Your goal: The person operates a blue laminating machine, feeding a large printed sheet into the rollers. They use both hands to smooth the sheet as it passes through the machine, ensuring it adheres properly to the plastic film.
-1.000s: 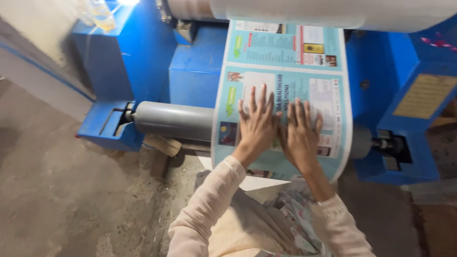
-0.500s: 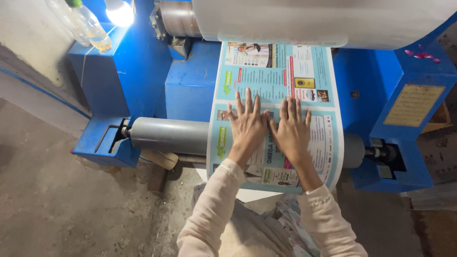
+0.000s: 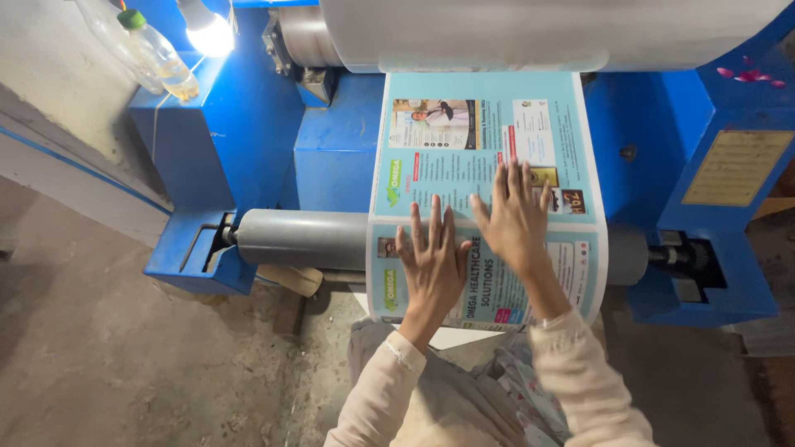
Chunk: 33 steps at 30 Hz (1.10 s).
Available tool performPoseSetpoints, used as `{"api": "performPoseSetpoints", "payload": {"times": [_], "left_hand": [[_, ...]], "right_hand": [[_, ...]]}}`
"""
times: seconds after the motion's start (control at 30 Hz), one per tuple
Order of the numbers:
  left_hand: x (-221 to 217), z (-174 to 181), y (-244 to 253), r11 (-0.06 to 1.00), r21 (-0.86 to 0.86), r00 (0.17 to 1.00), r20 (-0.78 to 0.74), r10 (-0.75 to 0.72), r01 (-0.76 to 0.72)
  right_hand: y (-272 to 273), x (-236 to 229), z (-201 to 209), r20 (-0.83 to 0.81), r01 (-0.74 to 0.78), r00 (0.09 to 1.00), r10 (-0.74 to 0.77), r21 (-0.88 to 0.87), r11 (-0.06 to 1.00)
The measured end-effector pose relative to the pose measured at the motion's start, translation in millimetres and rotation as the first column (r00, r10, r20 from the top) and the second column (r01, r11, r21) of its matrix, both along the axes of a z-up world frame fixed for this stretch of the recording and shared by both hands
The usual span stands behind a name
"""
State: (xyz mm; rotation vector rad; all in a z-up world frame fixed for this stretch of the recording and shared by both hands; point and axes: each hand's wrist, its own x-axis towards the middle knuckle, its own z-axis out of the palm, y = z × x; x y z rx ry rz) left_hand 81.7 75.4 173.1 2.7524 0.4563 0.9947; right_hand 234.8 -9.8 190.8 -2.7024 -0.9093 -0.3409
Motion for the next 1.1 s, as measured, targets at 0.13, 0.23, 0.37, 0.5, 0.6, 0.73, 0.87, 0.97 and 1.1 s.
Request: {"api": "performPoseSetpoints", "payload": {"times": [0.13, 0.23, 0.37, 0.5, 0.6, 0.73, 0.87, 0.97, 1.1], "left_hand": [[-17.7, -7.3, -8.7, 1.000, 0.018, 1.000, 0.000, 0.008, -0.008], [-30.0, -13.9, -14.9, 1.000, 0.004, 1.000, 0.004, -0.002, 0.002], [-22.3, -13.8, -20.1, 0.999, -0.035, 0.999, 0.009, -0.032, 0.032], [19.7, -0.2, -7.3, 0.998, -0.056, 0.995, -0.093, -0.032, 0.027], [37.8, 12.4, 4.5, 0.993, -0.108, 0.975, -0.212, -0.066, 0.044], [46.2, 27.3, 44.2, 0.998, -0.055, 0.911, -0.411, 0.014, -0.040], [27.4, 27.8, 85.7, 0.976, -0.114, 0.927, -0.348, 0.138, -0.188], [4.2, 17.8, 86.9, 0.954, -0.132, 0.914, -0.348, 0.210, -0.270], [-9.8, 14.9, 71.3, 0.956, -0.051, 0.931, -0.247, 0.268, -0.289]], "right_hand": [[15.1, 31.2, 11.2, -0.046, 0.037, 0.998, -0.041, -0.086, 0.996], [12.7, 21.0, 8.2, -0.040, 0.031, 0.999, -0.034, -0.070, 0.997], [0.3, 3.0, -1.5, 0.070, 0.006, 0.998, -0.006, -0.012, 1.000], [-13.7, -18.4, -15.7, 0.139, -0.007, 0.990, -0.002, 0.063, 0.998], [-21.7, -36.7, -19.9, 0.201, -0.005, 0.979, -0.015, 0.096, 0.995], [-29.1, -57.6, -25.7, 0.210, -0.025, 0.978, -0.012, 0.174, 0.984], [-43.2, -52.2, -23.8, 0.154, 0.023, 0.987, -0.040, 0.113, 0.993], [-63.7, -22.3, -13.5, 0.089, 0.119, 0.988, -0.125, 0.071, 0.990], [-70.9, 4.1, -2.6, 0.060, 0.174, 0.982, -0.176, 0.047, 0.984]]}}
